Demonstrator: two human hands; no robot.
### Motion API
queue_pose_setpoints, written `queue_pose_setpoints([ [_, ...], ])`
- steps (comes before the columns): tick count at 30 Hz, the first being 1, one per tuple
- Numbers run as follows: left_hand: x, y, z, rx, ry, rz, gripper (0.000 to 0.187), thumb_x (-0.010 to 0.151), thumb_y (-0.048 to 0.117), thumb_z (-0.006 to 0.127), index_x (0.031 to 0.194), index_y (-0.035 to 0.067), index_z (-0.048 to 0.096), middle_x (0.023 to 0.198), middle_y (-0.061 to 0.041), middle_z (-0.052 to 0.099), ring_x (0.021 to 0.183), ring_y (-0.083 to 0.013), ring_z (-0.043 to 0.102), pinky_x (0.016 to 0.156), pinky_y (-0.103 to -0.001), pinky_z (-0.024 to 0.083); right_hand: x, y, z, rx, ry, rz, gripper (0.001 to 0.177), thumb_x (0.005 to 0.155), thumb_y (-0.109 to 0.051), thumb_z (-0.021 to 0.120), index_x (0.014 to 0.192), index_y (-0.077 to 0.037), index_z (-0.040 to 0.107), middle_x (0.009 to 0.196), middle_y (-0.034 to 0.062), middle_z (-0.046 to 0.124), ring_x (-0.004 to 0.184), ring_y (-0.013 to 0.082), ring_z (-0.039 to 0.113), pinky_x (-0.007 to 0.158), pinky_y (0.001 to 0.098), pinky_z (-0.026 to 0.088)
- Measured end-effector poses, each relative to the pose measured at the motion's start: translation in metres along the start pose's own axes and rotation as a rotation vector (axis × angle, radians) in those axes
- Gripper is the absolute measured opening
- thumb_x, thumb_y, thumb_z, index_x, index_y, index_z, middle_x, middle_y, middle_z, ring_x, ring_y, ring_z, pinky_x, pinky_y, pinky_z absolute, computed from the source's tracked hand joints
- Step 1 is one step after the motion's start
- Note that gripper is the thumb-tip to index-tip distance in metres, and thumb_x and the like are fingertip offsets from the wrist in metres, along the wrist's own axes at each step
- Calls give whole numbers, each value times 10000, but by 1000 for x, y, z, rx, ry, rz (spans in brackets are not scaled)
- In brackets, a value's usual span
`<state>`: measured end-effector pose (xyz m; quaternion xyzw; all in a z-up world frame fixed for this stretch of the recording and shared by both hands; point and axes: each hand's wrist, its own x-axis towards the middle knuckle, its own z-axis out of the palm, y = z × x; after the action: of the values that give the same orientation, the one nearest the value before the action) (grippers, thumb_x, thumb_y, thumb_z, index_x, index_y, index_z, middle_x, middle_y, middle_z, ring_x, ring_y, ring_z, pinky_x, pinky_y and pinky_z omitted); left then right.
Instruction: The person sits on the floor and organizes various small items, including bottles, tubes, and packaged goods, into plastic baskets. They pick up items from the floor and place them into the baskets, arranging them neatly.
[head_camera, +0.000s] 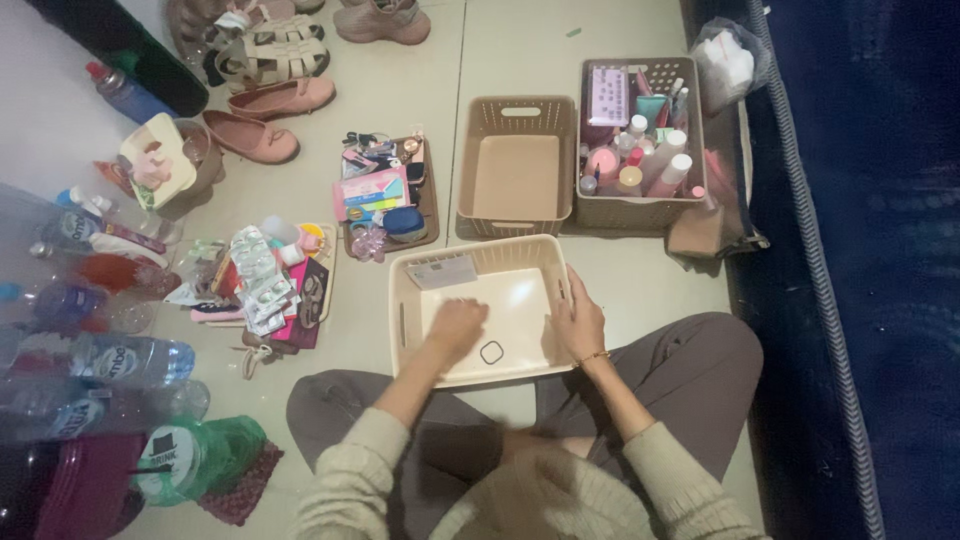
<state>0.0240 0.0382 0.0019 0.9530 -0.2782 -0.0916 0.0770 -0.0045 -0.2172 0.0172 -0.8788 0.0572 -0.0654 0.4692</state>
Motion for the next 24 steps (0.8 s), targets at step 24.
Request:
queue_pose_setpoints([
  [24, 33, 47, 105, 42, -234, 164, 254, 798, 126, 681, 1045, 87, 727, 1044, -154, 745, 981, -336, 738, 799, -452, 602, -1, 10, 2, -3, -15, -9, 629, 926, -107, 560, 1541, -192, 454, 1130, 259, 714, 928, 416, 715, 807, 480, 545],
])
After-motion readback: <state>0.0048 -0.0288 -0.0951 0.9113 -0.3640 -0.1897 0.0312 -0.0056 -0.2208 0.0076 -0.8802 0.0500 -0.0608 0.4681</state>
